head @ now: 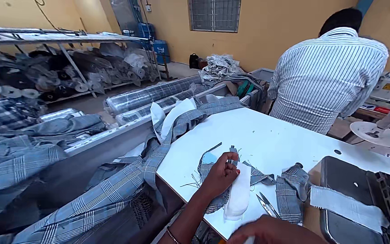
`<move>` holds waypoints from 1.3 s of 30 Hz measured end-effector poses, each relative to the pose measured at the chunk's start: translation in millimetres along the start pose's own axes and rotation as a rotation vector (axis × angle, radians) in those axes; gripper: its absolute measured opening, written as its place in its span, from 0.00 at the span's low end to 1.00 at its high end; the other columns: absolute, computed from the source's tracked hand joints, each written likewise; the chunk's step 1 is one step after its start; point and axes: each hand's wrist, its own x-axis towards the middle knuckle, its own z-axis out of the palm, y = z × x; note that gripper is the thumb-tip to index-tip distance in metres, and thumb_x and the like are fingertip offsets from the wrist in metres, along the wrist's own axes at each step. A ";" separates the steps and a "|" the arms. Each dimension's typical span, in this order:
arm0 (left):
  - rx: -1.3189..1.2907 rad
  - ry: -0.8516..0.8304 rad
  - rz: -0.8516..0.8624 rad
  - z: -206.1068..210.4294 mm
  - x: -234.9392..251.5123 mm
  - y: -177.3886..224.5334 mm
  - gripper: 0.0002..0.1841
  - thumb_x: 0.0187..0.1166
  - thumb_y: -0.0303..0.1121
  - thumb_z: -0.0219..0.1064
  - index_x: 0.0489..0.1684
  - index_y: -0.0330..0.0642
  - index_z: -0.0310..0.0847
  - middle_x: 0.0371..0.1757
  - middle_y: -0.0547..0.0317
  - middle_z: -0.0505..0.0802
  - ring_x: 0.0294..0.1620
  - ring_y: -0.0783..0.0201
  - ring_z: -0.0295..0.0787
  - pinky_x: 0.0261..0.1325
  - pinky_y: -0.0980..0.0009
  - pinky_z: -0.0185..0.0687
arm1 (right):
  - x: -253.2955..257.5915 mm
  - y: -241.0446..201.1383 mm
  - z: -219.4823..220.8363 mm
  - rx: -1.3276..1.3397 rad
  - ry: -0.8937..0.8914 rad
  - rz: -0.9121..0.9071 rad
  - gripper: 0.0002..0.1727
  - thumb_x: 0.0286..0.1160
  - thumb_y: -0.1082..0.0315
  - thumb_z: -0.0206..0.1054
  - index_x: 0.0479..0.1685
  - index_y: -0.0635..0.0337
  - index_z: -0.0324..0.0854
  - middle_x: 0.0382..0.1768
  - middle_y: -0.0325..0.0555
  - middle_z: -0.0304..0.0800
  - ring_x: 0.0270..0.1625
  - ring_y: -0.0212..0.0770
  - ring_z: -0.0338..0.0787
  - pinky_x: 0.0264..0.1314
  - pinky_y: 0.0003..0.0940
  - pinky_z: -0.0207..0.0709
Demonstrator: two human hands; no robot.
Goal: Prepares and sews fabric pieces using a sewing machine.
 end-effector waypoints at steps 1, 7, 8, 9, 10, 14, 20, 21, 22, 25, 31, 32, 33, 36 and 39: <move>-0.001 -0.014 -0.005 -0.3 0.6 0.0 0.24 0.81 0.28 0.67 0.76 0.45 0.70 0.60 0.56 0.87 0.41 0.70 0.88 0.47 0.71 0.86 | -0.5 2.5 -3.0 -0.022 0.150 0.056 0.17 0.82 0.65 0.67 0.63 0.64 0.85 0.50 0.53 0.94 0.34 0.43 0.92 0.37 0.43 0.87; 0.085 -0.029 0.023 3.5 3.8 3.0 0.31 0.75 0.30 0.75 0.79 0.42 0.68 0.44 0.57 0.87 0.34 0.70 0.83 0.43 0.73 0.82 | 28.4 25.2 -7.9 0.021 1.098 0.367 0.14 0.82 0.67 0.65 0.60 0.64 0.82 0.48 0.49 0.89 0.40 0.39 0.93 0.40 0.37 0.89; 0.100 -0.028 0.029 3.9 3.5 3.9 0.32 0.75 0.30 0.75 0.80 0.42 0.67 0.40 0.58 0.86 0.33 0.70 0.83 0.43 0.73 0.82 | 32.5 29.3 -6.1 -0.001 1.153 0.351 0.17 0.79 0.68 0.68 0.64 0.65 0.80 0.53 0.52 0.89 0.46 0.42 0.93 0.46 0.38 0.89; 0.099 -0.021 0.035 4.6 2.9 4.9 0.32 0.75 0.30 0.76 0.80 0.42 0.67 0.37 0.60 0.86 0.32 0.71 0.82 0.42 0.74 0.81 | 35.5 32.4 -4.6 -0.010 1.185 0.339 0.22 0.76 0.69 0.71 0.68 0.66 0.78 0.57 0.55 0.88 0.53 0.44 0.92 0.51 0.39 0.87; 0.087 -0.003 0.040 5.2 1.6 5.9 0.33 0.74 0.29 0.76 0.80 0.43 0.67 0.34 0.62 0.87 0.30 0.72 0.82 0.41 0.74 0.81 | 37.7 34.0 -3.3 -0.003 1.205 0.336 0.25 0.74 0.70 0.73 0.71 0.66 0.76 0.60 0.57 0.85 0.56 0.46 0.90 0.54 0.39 0.87; 0.082 0.053 0.072 5.2 -2.1 3.1 0.30 0.74 0.29 0.77 0.76 0.42 0.69 0.29 0.64 0.87 0.28 0.72 0.82 0.40 0.73 0.80 | 43.0 37.4 0.0 0.044 1.269 0.312 0.28 0.72 0.74 0.74 0.73 0.66 0.73 0.61 0.57 0.85 0.56 0.45 0.91 0.51 0.35 0.88; 0.238 0.005 0.123 7.3 -1.1 0.8 0.20 0.83 0.31 0.68 0.72 0.38 0.73 0.31 0.58 0.87 0.28 0.68 0.81 0.39 0.69 0.80 | 47.6 39.5 4.1 -0.029 1.311 0.274 0.23 0.74 0.74 0.72 0.69 0.68 0.77 0.57 0.56 0.87 0.55 0.42 0.92 0.52 0.33 0.88; 0.249 0.002 0.128 7.6 -1.1 1.3 0.19 0.84 0.30 0.66 0.71 0.37 0.73 0.31 0.57 0.86 0.28 0.67 0.81 0.39 0.69 0.80 | 48.3 40.1 4.6 -0.035 1.310 0.274 0.23 0.74 0.74 0.72 0.69 0.68 0.77 0.57 0.56 0.87 0.55 0.42 0.92 0.52 0.33 0.88; 0.264 0.001 0.139 7.9 -1.2 1.4 0.18 0.85 0.30 0.65 0.70 0.35 0.73 0.32 0.56 0.85 0.29 0.66 0.81 0.39 0.68 0.80 | 49.2 41.1 5.2 -0.038 1.313 0.271 0.23 0.74 0.74 0.72 0.69 0.68 0.76 0.57 0.57 0.87 0.55 0.42 0.92 0.52 0.33 0.88; 0.298 0.005 0.185 8.6 -1.5 0.4 0.14 0.87 0.31 0.62 0.64 0.35 0.75 0.32 0.55 0.83 0.29 0.64 0.80 0.39 0.66 0.80 | 52.1 45.2 6.9 -0.034 1.318 0.242 0.25 0.76 0.73 0.71 0.71 0.71 0.74 0.61 0.61 0.86 0.60 0.47 0.91 0.58 0.36 0.87; 0.294 -0.004 0.251 9.0 -1.7 -2.5 0.14 0.87 0.31 0.62 0.64 0.35 0.75 0.28 0.59 0.83 0.26 0.67 0.79 0.36 0.70 0.79 | 55.6 47.2 6.8 -0.060 1.302 0.227 0.20 0.80 0.70 0.69 0.68 0.70 0.78 0.62 0.60 0.85 0.54 0.44 0.92 0.56 0.35 0.87; 0.296 0.008 0.250 9.0 -1.9 -2.6 0.14 0.86 0.32 0.62 0.64 0.36 0.76 0.27 0.59 0.82 0.25 0.68 0.78 0.35 0.71 0.78 | 55.7 46.9 5.8 -0.088 1.319 0.230 0.16 0.79 0.70 0.69 0.61 0.69 0.83 0.57 0.58 0.87 0.49 0.42 0.92 0.52 0.34 0.87; 0.297 0.020 0.247 9.4 -2.2 -2.6 0.14 0.86 0.32 0.63 0.63 0.36 0.76 0.26 0.60 0.81 0.24 0.68 0.77 0.33 0.71 0.76 | 55.3 47.3 4.8 -0.095 1.343 0.217 0.12 0.79 0.70 0.70 0.54 0.69 0.86 0.52 0.56 0.88 0.45 0.41 0.91 0.48 0.33 0.86; 0.335 0.022 0.214 9.5 -1.8 -1.5 0.13 0.88 0.35 0.61 0.61 0.36 0.79 0.26 0.57 0.82 0.25 0.64 0.78 0.34 0.67 0.78 | 49.3 43.3 1.3 0.063 1.427 0.099 0.08 0.78 0.71 0.69 0.48 0.65 0.86 0.40 0.46 0.90 0.39 0.34 0.89 0.43 0.30 0.84; 0.358 -0.022 0.192 9.9 -1.1 1.6 0.16 0.90 0.34 0.58 0.67 0.35 0.77 0.32 0.53 0.84 0.29 0.61 0.80 0.39 0.63 0.80 | 42.1 35.4 -1.4 0.224 1.478 -0.033 0.05 0.77 0.74 0.66 0.46 0.62 0.82 0.28 0.34 0.88 0.32 0.24 0.86 0.39 0.21 0.80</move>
